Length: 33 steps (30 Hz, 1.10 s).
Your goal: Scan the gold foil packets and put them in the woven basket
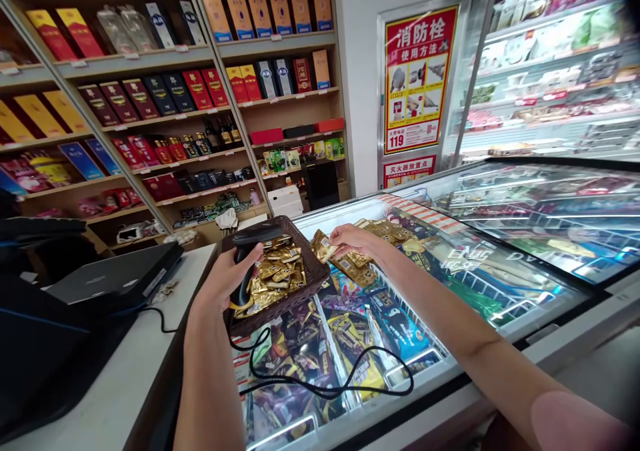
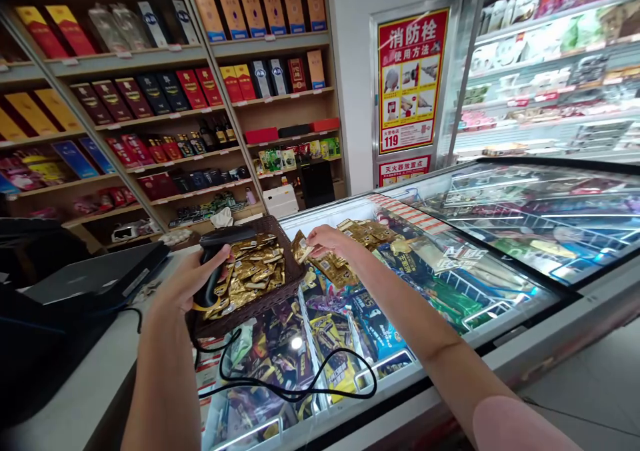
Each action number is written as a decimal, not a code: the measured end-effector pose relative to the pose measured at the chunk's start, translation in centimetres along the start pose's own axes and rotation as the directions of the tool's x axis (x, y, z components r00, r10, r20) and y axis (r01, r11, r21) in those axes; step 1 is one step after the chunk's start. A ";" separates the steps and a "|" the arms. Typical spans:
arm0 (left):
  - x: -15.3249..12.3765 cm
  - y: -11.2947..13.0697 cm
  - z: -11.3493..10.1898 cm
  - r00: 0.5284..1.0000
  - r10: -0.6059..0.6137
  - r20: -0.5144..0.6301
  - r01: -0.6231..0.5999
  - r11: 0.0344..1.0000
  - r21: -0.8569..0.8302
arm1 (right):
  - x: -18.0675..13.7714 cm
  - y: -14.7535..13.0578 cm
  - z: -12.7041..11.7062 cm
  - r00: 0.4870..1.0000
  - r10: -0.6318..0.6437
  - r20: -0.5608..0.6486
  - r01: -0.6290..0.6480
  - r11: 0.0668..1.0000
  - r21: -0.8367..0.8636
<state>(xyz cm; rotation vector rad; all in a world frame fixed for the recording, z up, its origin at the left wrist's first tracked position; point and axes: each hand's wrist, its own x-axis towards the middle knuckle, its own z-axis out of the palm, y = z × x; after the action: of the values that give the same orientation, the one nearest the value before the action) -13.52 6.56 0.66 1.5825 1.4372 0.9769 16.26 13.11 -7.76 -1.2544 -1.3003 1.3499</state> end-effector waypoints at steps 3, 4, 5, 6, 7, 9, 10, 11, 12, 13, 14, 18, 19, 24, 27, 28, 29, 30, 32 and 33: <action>0.0 0.3 1.0 0.999 -0.025 0.033 0.025 1.000 0.011 | -0.1 0.1 -2.7 1.000 -0.014 -0.003 0.014 0.999 0.046; 0.1 0.4 1.4 0.998 -0.030 0.046 0.029 0.999 0.018 | -0.1 0.2 -3.4 1.000 -0.014 -0.007 0.015 0.999 0.047; 0.1 0.5 1.7 0.998 -0.036 0.058 0.034 0.999 0.028 | 0.0 0.3 -4.0 1.000 -0.014 -0.008 0.015 0.999 0.039; 0.2 0.5 2.1 0.997 -0.040 0.072 0.037 0.998 0.041 | 0.0 0.4 -4.4 1.000 -0.015 -0.005 0.015 1.000 0.025; 0.3 0.6 2.4 0.996 -0.042 0.080 0.038 0.998 0.058 | 0.1 0.5 -4.9 1.000 -0.020 -0.003 0.020 1.000 0.010; 0.5 0.5 3.0 0.995 -0.037 0.093 0.029 0.996 0.087 | 0.3 0.7 -5.6 0.999 -0.041 0.000 0.041 0.999 -0.010; 0.6 0.5 3.4 0.995 -0.031 0.097 0.021 0.995 0.097 | 0.4 0.8 -5.9 0.999 -0.052 0.004 0.052 0.999 -0.013; 0.7 0.5 3.7 0.994 -0.024 0.102 0.014 0.995 0.102 | 0.5 0.9 -6.1 0.998 -0.060 0.012 0.060 0.998 -0.008; 0.7 0.5 4.0 0.994 -0.019 0.108 0.007 0.994 0.105 | 0.6 1.0 -6.3 0.998 -0.066 0.023 0.066 0.998 0.001; 0.7 0.5 4.2 0.993 -0.017 0.117 0.005 0.994 0.108 | 0.6 1.1 -6.5 0.997 -0.068 0.035 0.068 0.998 0.009; 0.7 0.5 4.5 0.992 -0.015 0.123 0.001 0.994 0.112 | 0.7 1.2 -6.6 0.997 -0.068 0.041 0.068 0.998 0.015; 0.7 0.4 5.5 0.989 0.017 0.148 -0.035 0.992 0.121 | 0.6 1.3 -6.7 0.997 -0.074 0.028 0.073 0.997 0.012; 0.8 0.3 5.8 0.987 0.027 0.156 -0.045 0.992 0.119 | 0.6 1.3 -6.6 0.996 -0.079 0.032 0.079 0.997 0.015; 1.2 -0.3 7.1 0.982 0.042 0.182 -0.071 0.985 0.156 | 0.2 0.8 -6.4 0.997 -0.073 0.034 0.073 0.997 0.010; 1.1 -0.3 7.9 0.980 0.084 0.180 -0.127 0.961 0.245 | 0.2 0.8 -6.5 0.997 -0.071 0.012 0.071 0.997 -0.004; 1.0 -0.2 8.0 0.979 0.098 0.177 -0.144 0.953 0.266 | 0.3 0.9 -6.6 0.997 -0.081 0.008 0.081 0.997 -0.009; 0.8 0.0 8.2 0.979 0.107 0.173 -0.154 0.947 0.284 | 0.3 1.0 -6.7 0.996 -0.090 0.003 0.090 0.996 -0.018; 0.7 0.1 8.3 0.979 0.114 0.170 -0.161 0.941 0.297 | 0.4 1.1 -6.8 0.995 -0.099 -0.002 0.099 0.995 -0.027; 0.4 0.3 8.5 0.979 0.120 0.164 -0.167 0.936 0.310 | 0.5 1.2 -6.9 0.994 -0.111 -0.002 0.111 0.993 -0.032; 0.3 0.4 8.6 0.979 0.120 0.164 -0.167 0.936 0.310 | 0.6 1.3 -7.0 0.993 -0.115 0.003 0.115 0.993 -0.023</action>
<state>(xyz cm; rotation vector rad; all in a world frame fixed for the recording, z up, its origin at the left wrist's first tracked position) -5.50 6.43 -2.44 1.9783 1.4504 0.7146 23.18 14.50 -8.76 -1.1757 -1.3721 1.2582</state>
